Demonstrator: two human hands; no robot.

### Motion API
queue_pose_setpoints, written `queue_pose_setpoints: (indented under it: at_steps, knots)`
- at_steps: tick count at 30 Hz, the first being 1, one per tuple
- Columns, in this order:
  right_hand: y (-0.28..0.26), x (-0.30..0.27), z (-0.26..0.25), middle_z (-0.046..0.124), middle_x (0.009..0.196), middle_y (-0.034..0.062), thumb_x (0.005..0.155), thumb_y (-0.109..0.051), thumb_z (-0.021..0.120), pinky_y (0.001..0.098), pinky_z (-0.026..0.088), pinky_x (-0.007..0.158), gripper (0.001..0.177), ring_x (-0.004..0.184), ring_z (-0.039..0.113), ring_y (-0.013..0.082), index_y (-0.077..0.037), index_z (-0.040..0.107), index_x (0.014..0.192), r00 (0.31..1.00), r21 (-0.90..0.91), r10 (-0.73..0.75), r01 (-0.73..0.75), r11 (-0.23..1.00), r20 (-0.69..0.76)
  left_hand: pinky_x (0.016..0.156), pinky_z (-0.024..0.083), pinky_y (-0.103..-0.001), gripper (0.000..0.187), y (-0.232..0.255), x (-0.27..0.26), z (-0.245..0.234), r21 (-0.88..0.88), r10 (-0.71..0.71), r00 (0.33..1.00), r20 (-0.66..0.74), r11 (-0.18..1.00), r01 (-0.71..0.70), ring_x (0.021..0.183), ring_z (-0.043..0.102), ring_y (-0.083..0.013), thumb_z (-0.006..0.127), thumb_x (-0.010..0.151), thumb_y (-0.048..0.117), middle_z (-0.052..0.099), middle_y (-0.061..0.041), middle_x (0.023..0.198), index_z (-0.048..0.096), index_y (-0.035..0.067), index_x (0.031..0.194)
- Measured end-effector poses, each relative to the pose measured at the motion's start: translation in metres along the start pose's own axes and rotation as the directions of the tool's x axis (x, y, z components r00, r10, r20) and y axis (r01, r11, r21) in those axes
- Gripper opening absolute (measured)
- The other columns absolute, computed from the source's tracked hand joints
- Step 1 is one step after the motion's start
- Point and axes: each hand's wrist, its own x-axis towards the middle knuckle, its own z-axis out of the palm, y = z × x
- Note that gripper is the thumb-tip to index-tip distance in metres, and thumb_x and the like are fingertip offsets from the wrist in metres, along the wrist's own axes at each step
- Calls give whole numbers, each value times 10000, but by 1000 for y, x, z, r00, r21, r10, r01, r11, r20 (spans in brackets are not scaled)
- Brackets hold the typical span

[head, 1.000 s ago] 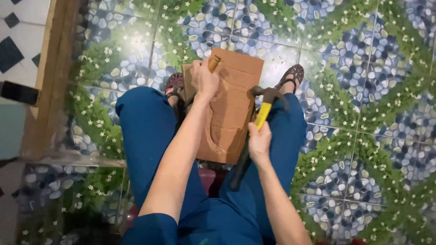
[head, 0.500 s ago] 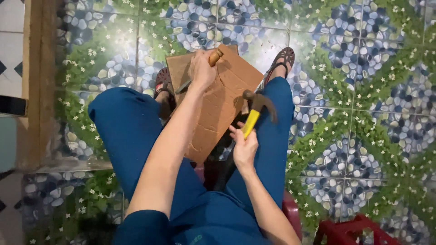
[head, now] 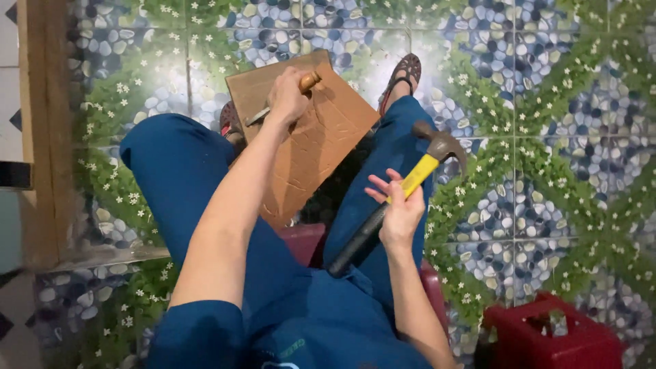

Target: A person uses a hammer and a chisel to carve a decorative pattern into a wooden board while sitting on a small stool.

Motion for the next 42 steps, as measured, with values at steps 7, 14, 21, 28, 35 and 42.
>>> queue_pose_setpoints:
  at_steps: [7, 14, 21, 28, 35, 42]
  knots:
    - [-4, 9, -32, 649, 1193, 291, 1030, -5, 525, 675, 668, 628, 199, 889, 728, 548, 80, 476, 1204, 999, 119, 5, 0, 993, -42, 1003, 534, -508, 464, 2, -5, 16, -2, 32, 999, 29, 999, -32, 1193, 602, -251, 791, 833, 228, 621, 121, 1206, 684, 487, 1204]
    - [-44, -9, -24, 651, 1007, 170, 1032, -103, 586, 453, 661, 557, 161, 735, 693, 274, -13, 480, 1112, 977, 60, 213, -211, 976, -29, 871, 480, -607, 610, 24, -17, 0, -39, 47, 995, 88, 998, -44, 1170, 504, -386, 542, 823, -49, 556, -54, 1236, 674, 287, 1315]
    - [-53, -2, -24, 584, 851, 107, 1060, -105, 550, 390, 596, 442, 95, 539, 562, 157, -28, 496, 1056, 963, -41, 268, -267, 963, 0, 706, 465, -594, 271, 28, -17, 6, -12, 16, 1000, 0, 1000, -16, 1056, 516, -421, 601, 851, 65, 616, -57, 1122, 708, 262, 1003]
    - [-53, 16, -33, 428, 669, 65, 1082, -213, 513, 323, 370, 362, 154, 436, 389, 145, -82, 472, 1013, 931, -140, 340, -322, 936, 131, 685, 461, -368, 192, 115, -59, 16, -13, 467, 762, -449, 849, -528, 804, 618, -247, 684, 888, 28, 717, -45, 880, 719, 195, 978]
    - [-28, 30, -37, 396, 611, 69, 1118, -228, 513, 389, 395, 236, 201, 377, 440, 197, -48, 535, 1032, 970, 39, 215, -220, 975, 116, 696, 478, -405, 219, 133, -60, 85, -76, 775, 561, -291, 566, -821, 781, 567, -293, 595, 811, 52, 520, -19, 815, 583, 215, 957]
    - [-42, 18, -40, 418, 635, 61, 1130, -232, 510, 399, 418, 254, 211, 395, 471, 208, -39, 530, 1046, 979, 1, 194, -195, 981, 66, 678, 505, -366, 408, 140, -54, 81, -197, 704, 684, -191, 655, -729, 755, 643, -238, 891, 663, 298, 575, 53, 724, 554, 266, 890]
